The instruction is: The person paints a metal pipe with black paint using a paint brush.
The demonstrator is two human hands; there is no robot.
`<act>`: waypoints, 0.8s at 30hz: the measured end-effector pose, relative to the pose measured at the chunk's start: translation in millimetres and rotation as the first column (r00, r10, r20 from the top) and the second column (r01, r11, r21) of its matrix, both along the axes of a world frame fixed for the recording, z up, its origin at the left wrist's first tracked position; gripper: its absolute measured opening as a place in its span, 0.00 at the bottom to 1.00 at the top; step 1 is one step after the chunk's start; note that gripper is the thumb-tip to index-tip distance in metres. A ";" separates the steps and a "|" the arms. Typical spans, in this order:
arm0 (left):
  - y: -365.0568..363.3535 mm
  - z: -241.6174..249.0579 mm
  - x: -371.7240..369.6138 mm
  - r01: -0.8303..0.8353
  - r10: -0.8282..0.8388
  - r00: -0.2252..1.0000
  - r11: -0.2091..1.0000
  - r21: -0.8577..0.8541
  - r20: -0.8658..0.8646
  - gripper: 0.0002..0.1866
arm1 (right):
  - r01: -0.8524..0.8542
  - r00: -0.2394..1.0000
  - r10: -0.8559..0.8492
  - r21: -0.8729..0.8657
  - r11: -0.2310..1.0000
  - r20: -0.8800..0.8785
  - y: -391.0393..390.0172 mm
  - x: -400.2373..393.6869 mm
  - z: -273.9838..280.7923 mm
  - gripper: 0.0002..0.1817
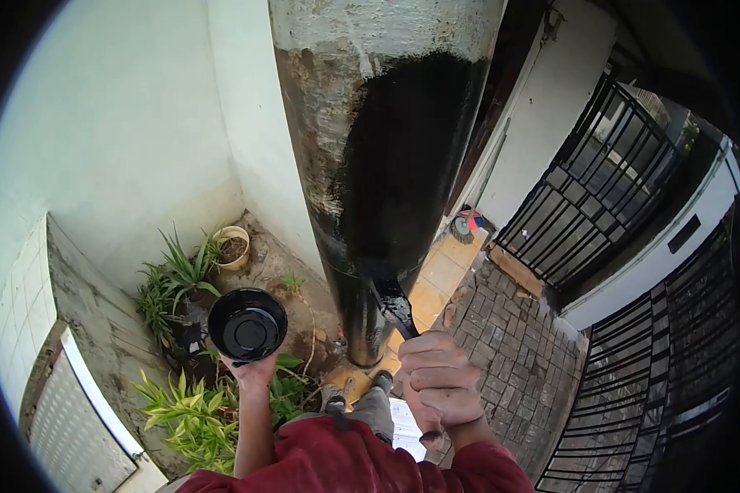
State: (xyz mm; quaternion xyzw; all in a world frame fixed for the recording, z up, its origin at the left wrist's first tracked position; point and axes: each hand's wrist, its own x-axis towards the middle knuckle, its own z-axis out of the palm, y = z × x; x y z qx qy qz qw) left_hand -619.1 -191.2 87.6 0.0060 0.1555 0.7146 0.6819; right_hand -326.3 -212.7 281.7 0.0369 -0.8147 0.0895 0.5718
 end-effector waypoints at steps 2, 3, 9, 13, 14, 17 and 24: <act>1.3 -1.9 1.1 0.009 -0.010 0.998 1.000 0.017 0.070 0.37 | 0.055 0.997 -0.057 -0.044 0.997 -0.042 6.5 -16.6 -5.6 0.19; -0.7 -1.3 1.5 0.004 -0.005 0.997 1.000 0.017 0.078 0.37 | 0.114 0.988 -0.123 -0.095 0.989 -0.096 9.3 -29.9 -12.5 0.20; -6.4 -7.3 -0.1 0.000 0.000 0.997 1.000 0.006 0.082 0.38 | 0.256 0.961 -0.215 -0.271 0.928 0.173 -1.2 -17.6 -34.0 0.15; -12.1 -12.6 -8.5 -0.017 0.017 0.999 1.000 0.005 0.045 0.38 | -0.025 0.999 0.020 -0.105 0.994 -0.044 25.7 -51.4 -20.8 0.14; -12.3 -12.3 -9.1 -0.020 0.019 0.999 1.000 0.014 0.029 0.38 | 0.037 0.997 -0.041 -0.064 0.997 -0.061 12.1 -52.5 0.3 0.18; -16.7 -13.1 -11.4 -0.024 0.022 0.993 1.000 0.017 0.114 0.38 | 0.047 0.999 -0.050 -0.149 0.988 -0.016 9.6 -40.7 8.6 0.29; -12.1 -34.1 -10.4 -0.016 0.012 0.996 0.999 0.041 0.091 0.37 | -0.071 0.988 0.062 -0.062 0.996 -0.138 17.1 -49.1 51.9 0.28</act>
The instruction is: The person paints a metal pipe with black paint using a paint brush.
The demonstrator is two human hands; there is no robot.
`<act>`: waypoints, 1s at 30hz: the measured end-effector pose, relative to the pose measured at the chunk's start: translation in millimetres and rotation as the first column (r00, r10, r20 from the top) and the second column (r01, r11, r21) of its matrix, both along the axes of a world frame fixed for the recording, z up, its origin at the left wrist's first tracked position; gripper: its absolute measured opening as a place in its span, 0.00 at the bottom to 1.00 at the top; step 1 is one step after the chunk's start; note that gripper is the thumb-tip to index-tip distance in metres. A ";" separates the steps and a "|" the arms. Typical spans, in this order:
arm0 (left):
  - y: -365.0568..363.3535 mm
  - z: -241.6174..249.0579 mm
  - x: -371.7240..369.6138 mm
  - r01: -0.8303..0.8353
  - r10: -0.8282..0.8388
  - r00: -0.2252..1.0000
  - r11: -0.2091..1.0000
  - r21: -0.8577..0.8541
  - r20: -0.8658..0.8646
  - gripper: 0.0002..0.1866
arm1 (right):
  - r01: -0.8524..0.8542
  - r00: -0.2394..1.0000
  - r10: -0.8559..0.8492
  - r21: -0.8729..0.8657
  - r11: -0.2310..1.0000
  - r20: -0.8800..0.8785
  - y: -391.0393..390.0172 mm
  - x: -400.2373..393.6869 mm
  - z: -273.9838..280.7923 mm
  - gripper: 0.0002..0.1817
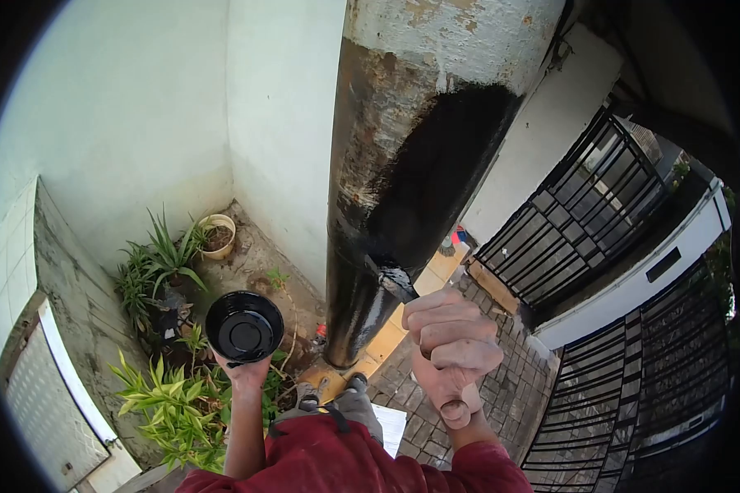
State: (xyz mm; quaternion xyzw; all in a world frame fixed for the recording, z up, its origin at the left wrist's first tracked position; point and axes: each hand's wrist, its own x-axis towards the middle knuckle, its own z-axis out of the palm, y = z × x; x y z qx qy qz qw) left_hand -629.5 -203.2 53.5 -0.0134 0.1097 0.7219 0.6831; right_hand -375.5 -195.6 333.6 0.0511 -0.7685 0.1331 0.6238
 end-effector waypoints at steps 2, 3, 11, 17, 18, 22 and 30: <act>-1.6 -9.6 6.3 0.003 -0.002 0.999 1.000 -0.022 0.032 0.37 | -0.005 1.000 0.008 -0.082 0.997 0.029 28.1 -7.5 -15.0 0.27; -0.5 -9.4 5.1 0.024 -0.023 0.999 0.999 -0.036 0.038 0.37 | 0.009 0.999 -0.004 -0.155 0.988 0.033 40.7 -13.6 -27.7 0.25; -2.1 36.2 33.9 0.122 -0.122 0.992 0.992 0.042 0.009 0.32 | 0.093 0.992 -0.093 0.008 0.996 0.081 35.1 -33.4 -28.5 0.14; -10.5 22.6 34.1 0.136 -0.122 0.920 0.991 0.011 -0.373 0.33 | 0.090 0.990 -0.069 -0.169 0.981 0.125 3.4 -42.2 -68.6 0.11; -5.7 6.2 32.5 0.145 -0.100 0.840 0.988 0.043 -0.533 0.33 | 0.048 0.996 -0.033 -0.196 0.979 0.081 -6.0 -38.8 -66.7 0.10; -17.7 15.6 56.1 0.353 -0.326 0.895 0.935 0.039 -0.304 0.31 | -0.088 0.992 0.058 -0.301 0.950 -0.110 -34.0 -25.2 -78.2 0.14; -52.5 33.7 111.0 0.628 -0.638 0.760 0.770 -0.118 -0.123 0.34 | -0.415 0.829 -0.077 -0.703 0.578 -0.553 -75.7 16.0 -159.3 0.19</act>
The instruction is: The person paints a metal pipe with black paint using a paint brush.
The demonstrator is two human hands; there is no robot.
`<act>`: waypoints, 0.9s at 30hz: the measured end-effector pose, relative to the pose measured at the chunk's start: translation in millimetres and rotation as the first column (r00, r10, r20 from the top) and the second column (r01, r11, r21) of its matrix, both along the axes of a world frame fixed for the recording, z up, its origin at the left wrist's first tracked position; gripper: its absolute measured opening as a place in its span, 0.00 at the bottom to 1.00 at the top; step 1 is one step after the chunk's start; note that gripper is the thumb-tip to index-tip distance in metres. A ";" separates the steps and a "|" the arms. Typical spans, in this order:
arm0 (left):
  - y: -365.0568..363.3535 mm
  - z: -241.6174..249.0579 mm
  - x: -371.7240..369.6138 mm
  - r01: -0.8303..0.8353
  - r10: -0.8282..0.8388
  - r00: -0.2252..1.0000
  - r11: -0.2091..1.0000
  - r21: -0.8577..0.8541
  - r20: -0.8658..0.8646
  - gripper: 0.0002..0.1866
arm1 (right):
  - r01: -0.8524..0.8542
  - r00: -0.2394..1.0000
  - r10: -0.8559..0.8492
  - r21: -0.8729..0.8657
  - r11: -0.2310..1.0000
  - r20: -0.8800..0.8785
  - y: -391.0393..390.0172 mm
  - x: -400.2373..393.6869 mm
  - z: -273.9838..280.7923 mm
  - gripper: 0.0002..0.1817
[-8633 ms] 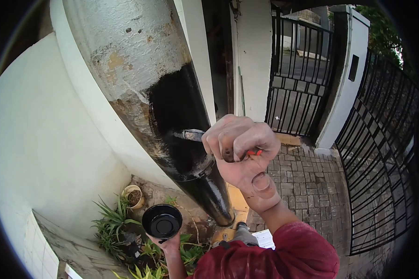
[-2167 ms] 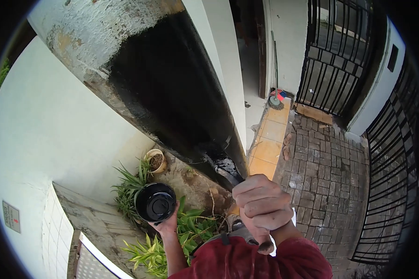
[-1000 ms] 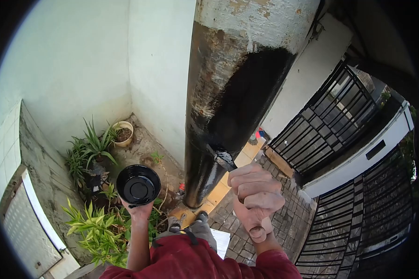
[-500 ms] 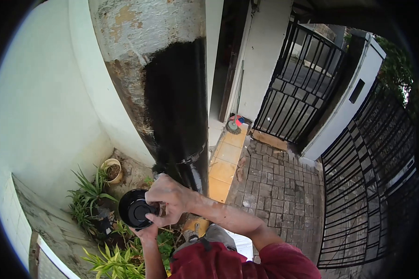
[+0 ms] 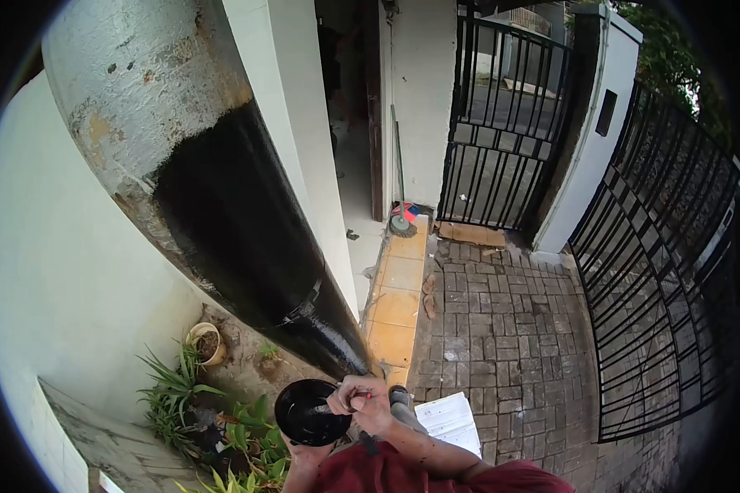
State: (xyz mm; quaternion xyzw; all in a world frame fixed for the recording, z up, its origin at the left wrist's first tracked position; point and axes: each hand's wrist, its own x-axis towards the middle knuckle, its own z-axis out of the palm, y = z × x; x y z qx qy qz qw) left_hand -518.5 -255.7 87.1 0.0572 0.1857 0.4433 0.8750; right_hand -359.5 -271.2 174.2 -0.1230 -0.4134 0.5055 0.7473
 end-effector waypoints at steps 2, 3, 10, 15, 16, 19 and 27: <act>8.5 -8.4 9.3 0.028 -0.028 1.000 1.000 -0.014 -0.014 0.33 | -0.063 0.998 0.063 -0.103 0.993 -0.005 -8.1 2.6 -17.5 0.15; 4.9 -10.4 10.9 0.056 -0.057 0.998 0.997 -0.045 -0.021 0.33 | -0.068 0.998 0.066 -0.124 0.990 -0.023 -16.9 3.4 -23.0 0.15; 26.1 -12.2 38.6 0.126 -0.126 0.992 0.992 -0.013 -0.008 0.31 | 0.279 0.723 -0.062 -0.209 0.937 0.688 -30.6 54.8 10.8 0.07; 34.4 -10.2 49.9 0.120 -0.124 0.991 0.990 -0.077 -0.050 0.31 | 0.432 0.192 -0.191 0.091 0.897 0.963 -40.0 87.0 0.4 0.09; 38.1 -17.0 49.2 0.152 -0.155 0.987 0.984 -0.088 -0.028 0.31 | 0.444 0.248 -0.137 0.013 0.896 0.959 -40.7 91.1 -0.7 0.09; 43.2 -37.3 54.5 0.117 -0.129 0.990 0.979 -0.168 -0.059 0.31 | 0.423 0.423 0.020 -0.217 0.880 0.906 -38.5 103.4 -2.5 0.08; 41.5 -41.2 75.8 0.127 -0.135 0.991 0.959 -0.255 -0.014 0.29 | 0.503 0.591 0.096 -0.458 0.733 0.801 -39.3 138.4 -6.6 0.09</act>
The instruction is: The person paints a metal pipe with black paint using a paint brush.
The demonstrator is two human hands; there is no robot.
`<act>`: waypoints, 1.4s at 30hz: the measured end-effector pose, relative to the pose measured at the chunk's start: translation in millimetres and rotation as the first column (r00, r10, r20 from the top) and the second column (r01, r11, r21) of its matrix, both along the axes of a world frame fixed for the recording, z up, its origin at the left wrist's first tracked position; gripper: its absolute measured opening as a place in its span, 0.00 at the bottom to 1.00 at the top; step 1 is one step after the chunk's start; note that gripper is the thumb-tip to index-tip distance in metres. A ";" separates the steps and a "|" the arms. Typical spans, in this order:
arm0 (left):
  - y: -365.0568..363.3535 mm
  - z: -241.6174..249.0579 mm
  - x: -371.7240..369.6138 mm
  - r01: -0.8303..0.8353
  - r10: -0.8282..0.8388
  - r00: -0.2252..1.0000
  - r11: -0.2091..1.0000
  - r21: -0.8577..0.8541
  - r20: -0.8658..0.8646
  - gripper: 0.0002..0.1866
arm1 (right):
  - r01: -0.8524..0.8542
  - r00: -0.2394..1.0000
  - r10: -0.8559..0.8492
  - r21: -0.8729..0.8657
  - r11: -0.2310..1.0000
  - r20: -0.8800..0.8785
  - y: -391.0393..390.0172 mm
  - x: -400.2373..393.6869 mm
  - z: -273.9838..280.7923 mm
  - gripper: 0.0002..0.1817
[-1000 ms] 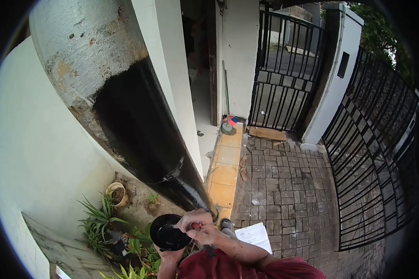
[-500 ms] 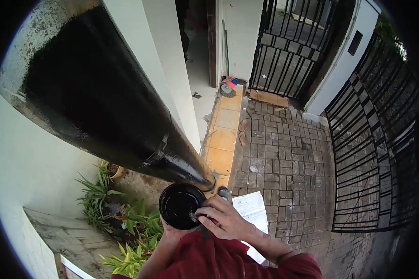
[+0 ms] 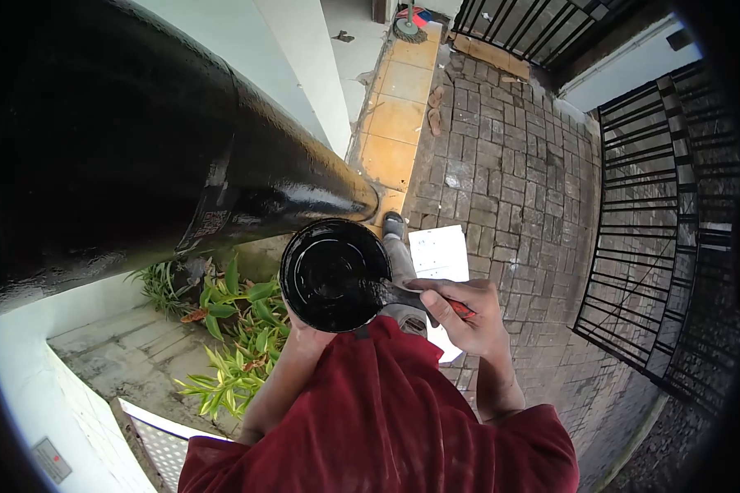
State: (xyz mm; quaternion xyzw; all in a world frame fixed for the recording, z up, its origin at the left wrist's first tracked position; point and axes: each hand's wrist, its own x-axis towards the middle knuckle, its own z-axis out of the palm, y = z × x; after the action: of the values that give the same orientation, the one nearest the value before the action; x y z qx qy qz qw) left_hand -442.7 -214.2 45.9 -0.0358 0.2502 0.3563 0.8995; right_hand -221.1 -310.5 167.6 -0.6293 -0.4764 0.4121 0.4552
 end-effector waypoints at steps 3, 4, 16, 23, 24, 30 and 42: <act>6.6 8.7 15.2 0.021 -0.021 1.000 1.000 0.018 0.011 0.29 | -0.017 0.995 0.012 0.057 0.998 0.099 12.0 7.5 9.7 0.09; 10.4 11.7 19.9 0.030 -0.028 0.999 0.999 0.044 -0.040 0.29 | -0.061 0.980 0.031 0.152 0.987 0.195 19.2 7.2 12.2 0.09; 25.8 58.7 35.4 0.095 -0.110 0.988 0.986 0.139 0.109 0.31 | -0.462 0.512 0.291 -0.027 0.887 0.808 49.7 3.4 67.3 0.22; 11.4 64.1 23.3 0.167 -0.170 0.985 0.979 0.120 0.017 0.29 | -0.154 0.715 0.276 -0.240 0.958 0.642 40.6 -19.2 88.5 0.18; 9.3 62.0 20.7 0.174 -0.178 0.984 0.977 0.122 0.023 0.29 | -0.144 0.714 0.269 -0.241 0.960 0.647 38.6 -20.6 89.1 0.18; -4.1 59.8 9.2 0.289 -0.301 0.949 0.950 0.118 0.095 0.29 | -0.069 0.836 0.154 -0.177 0.982 0.527 17.0 -14.4 65.4 0.13; 1.6 29.5 12.7 0.251 -0.287 0.942 0.947 0.203 0.176 0.34 | 0.098 0.991 -0.127 -0.456 0.885 -0.033 -12.6 -6.4 50.0 0.13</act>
State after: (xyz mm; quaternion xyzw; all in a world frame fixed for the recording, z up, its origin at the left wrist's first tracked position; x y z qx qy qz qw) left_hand -430.0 -212.6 75.4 0.0431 0.1268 0.2451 0.9602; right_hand -227.4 -323.1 217.6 -0.7315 -0.3157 0.5039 0.3338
